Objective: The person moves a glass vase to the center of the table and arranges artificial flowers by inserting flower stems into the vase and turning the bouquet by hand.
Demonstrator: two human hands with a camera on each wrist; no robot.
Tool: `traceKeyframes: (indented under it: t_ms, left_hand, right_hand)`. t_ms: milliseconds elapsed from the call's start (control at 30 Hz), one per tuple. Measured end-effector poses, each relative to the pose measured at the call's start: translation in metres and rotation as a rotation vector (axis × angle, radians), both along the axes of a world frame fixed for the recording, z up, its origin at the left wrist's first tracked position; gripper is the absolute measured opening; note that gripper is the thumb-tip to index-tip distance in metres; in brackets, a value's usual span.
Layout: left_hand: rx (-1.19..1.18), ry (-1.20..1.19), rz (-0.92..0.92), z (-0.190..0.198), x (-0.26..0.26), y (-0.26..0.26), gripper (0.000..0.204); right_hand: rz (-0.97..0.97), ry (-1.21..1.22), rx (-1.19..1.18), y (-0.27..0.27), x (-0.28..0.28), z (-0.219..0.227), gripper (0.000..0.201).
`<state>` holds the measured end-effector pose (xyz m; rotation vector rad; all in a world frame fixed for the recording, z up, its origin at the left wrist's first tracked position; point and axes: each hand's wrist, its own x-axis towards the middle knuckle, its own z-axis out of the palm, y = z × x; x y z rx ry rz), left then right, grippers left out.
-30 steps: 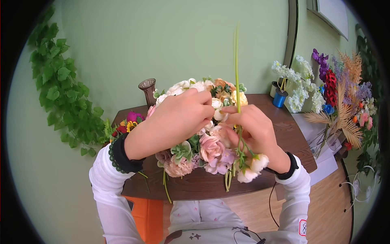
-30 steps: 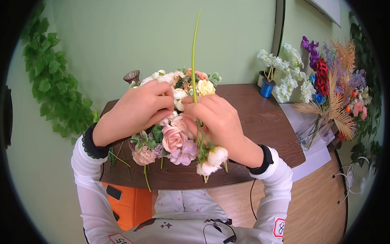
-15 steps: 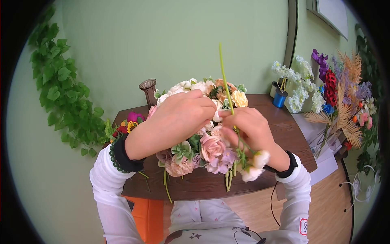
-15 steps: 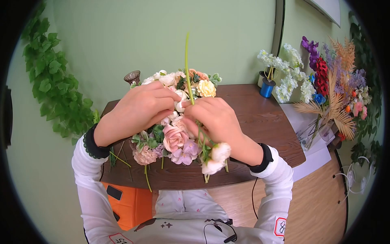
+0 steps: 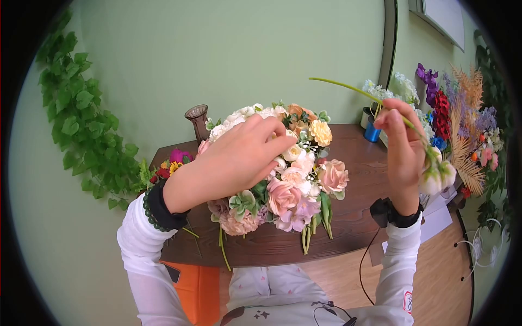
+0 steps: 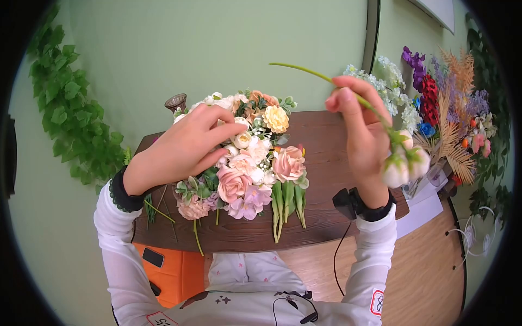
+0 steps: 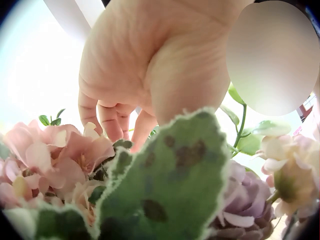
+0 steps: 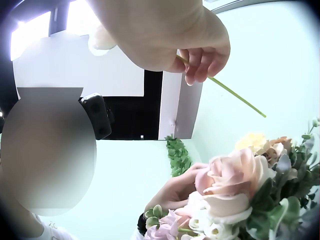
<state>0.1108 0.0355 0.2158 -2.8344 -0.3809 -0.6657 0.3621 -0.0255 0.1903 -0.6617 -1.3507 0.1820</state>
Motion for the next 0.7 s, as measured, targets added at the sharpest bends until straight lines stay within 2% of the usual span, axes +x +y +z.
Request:
traceKeyframes:
  t_ms: [167, 367, 433, 700]
  left_hand:
    - [-0.003, 0.070, 0.012, 0.002, -0.001, -0.005, 0.029]
    - [0.080, 0.092, -0.008, 0.001, -0.006, -0.004, 0.028]
    - [0.067, 0.105, -0.002, 0.002, -0.007, -0.006, 0.028]
    - [0.050, 0.138, 0.013, 0.004, -0.006, -0.008, 0.027]
  right_hand:
    - [0.026, 0.114, 0.129, -0.001, 0.012, 0.003, 0.032]
    - [0.064, 0.076, 0.238, -0.007, 0.016, 0.009, 0.036]
    - [0.083, -0.019, 0.273, -0.010, 0.018, 0.012, 0.034]
    - [-0.019, -0.206, 0.061, -0.014, -0.009, 0.013, 0.031]
